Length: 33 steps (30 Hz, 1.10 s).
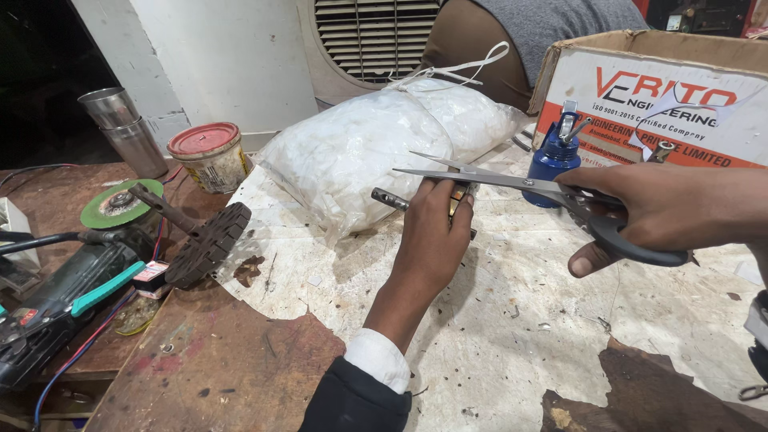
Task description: The person cuts small white pieces with scissors and presses them one by one into the slots around a circular metal disc on the workbench, rotating the disc to reach each slot. They continue filling slots around the disc, occasionally trimming pieces to size.
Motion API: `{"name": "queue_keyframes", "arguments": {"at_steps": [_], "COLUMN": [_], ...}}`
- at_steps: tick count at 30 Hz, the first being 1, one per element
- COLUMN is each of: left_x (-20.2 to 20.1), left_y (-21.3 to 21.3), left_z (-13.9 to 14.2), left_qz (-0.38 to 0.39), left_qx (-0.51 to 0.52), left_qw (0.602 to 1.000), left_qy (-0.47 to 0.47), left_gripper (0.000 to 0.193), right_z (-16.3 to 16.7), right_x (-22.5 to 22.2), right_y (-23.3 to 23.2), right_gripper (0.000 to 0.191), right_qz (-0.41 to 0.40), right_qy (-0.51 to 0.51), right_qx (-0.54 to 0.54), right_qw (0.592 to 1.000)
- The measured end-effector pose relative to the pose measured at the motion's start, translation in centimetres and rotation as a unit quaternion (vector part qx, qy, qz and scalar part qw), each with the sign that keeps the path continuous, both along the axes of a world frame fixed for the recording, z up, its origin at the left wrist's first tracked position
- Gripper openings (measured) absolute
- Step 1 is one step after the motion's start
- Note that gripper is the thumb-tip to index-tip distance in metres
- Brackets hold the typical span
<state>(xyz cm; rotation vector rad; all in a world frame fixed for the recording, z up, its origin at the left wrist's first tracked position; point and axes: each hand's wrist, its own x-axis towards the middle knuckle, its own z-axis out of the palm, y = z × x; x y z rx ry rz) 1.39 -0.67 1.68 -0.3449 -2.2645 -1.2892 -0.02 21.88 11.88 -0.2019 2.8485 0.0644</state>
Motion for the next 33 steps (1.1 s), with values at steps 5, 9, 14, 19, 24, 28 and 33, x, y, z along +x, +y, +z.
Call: {"name": "queue_keyframes", "arguments": {"at_steps": [5,9,14,19,24,28,33], "left_x": [0.2,0.3,0.3,0.5,0.8,0.7,0.5], "left_y": [-0.2,-0.2,0.0,0.0,0.6,0.9,1.0], "left_z": [0.0,-0.1,0.1,0.2,-0.1,-0.2,0.0], "left_qz": [0.003,-0.004,-0.011,-0.003,-0.024,-0.031,-0.028], "left_qx": [0.0,0.0,-0.007,-0.014,-0.033,-0.046,-0.052], "left_qw": [1.0,1.0,0.998,1.0,0.998,0.998,0.998], "left_qy": [-0.003,0.0,0.057,0.016,0.05,0.031,0.024], "left_gripper": [0.025,0.025,0.03,0.027,0.026,0.025,0.029], "right_z": [0.2,0.4,0.7,0.0,-0.7,-0.5,0.5], "right_x": [0.6,1.2,1.1,0.5,0.4,0.5,1.6], "right_y": [-0.7,-1.0,-0.4,0.5,1.1,1.2,0.4], "right_gripper": [0.119,0.108,0.105,0.112,0.131,0.127,0.121], "right_qz": [-0.016,-0.034,-0.023,-0.014,0.002,-0.018,-0.033], "right_qy": [0.016,0.055,0.046,0.045,0.017,0.0,0.046], "right_qx": [0.004,0.005,0.015,0.025,0.004,0.036,0.018], "right_qw": [1.0,0.998,0.999,0.999,1.0,0.999,0.998]}}
